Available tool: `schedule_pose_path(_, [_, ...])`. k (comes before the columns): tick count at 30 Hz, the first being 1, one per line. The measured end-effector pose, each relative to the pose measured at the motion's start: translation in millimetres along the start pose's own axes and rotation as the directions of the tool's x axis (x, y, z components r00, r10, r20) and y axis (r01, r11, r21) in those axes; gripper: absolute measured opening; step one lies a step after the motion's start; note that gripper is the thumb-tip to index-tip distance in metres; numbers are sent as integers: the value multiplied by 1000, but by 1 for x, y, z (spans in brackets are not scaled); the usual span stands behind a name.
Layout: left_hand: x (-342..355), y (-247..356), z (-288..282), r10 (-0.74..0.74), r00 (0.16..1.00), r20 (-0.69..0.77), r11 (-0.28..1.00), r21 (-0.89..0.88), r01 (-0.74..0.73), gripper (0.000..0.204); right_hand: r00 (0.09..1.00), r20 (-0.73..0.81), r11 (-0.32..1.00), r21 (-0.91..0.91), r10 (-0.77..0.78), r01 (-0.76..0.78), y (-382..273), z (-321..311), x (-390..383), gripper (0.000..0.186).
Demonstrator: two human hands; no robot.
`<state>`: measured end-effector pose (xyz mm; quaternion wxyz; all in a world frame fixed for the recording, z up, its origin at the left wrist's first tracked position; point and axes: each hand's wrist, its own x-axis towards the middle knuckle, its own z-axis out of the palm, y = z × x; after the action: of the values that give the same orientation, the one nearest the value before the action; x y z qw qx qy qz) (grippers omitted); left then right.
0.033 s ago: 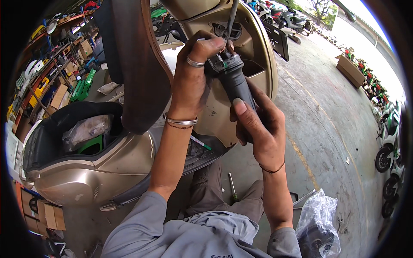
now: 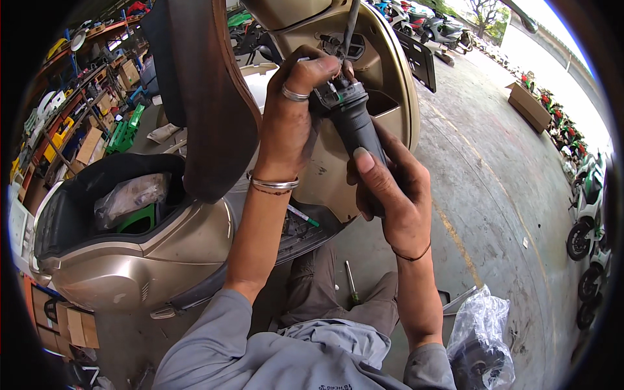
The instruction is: The person repairs a scooter throttle by cleaning and reassembling the handle grip components, applying adhesive to a small part, and sliding the grip assembly back onto the handlebar.
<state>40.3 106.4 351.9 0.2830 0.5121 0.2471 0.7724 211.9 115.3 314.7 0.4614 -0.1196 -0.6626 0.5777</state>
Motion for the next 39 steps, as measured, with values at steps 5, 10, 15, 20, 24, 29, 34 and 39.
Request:
schedule_pose_path(5, [1, 0, 0, 4, 1000, 15, 999, -32, -4, 21, 998, 7, 996, 63, 59, -60, -2, 2, -2, 55])
schedule_pose_path(10, [0, 0, 0, -5, 1000, -15, 999, 48, 5, 22, 993, 25, 986, 115, 115, -117, -4, 0, -2, 56])
schedule_pose_path(15, [2, 0, 1, 13, 999, -45, 995, 99, -8, 22, 999, -21, 999, -2, 36, -37, 2, -1, 0, 54])
schedule_pose_path(20, [2, -1, -3, -7, 999, -31, 998, 55, 9, 20, 979, -87, 938, -314, -184, 148, 8, 5, 0, 53])
schedule_pose_path(24, [1, -4, 1, 68, 996, -60, 988, 141, -59, 22, 866, -51, 713, -592, -498, 376, 18, 0, 3, 55])
schedule_pose_path(29, [-2, -12, -3, 89, 995, 33, 993, 76, -91, 33, 986, -163, 997, -64, -44, 34, 3, -1, -5, 49])
schedule_pose_path(34, [12, -39, -25, 171, 978, -120, 985, 45, -166, 55, 995, -88, 985, 172, 38, -22, 4, -14, -6, 48])
schedule_pose_path(39, [58, -52, -41, 278, 938, -206, 768, 634, -89, 51, 993, -106, 964, 266, 55, -26, -2, -22, -9, 46])
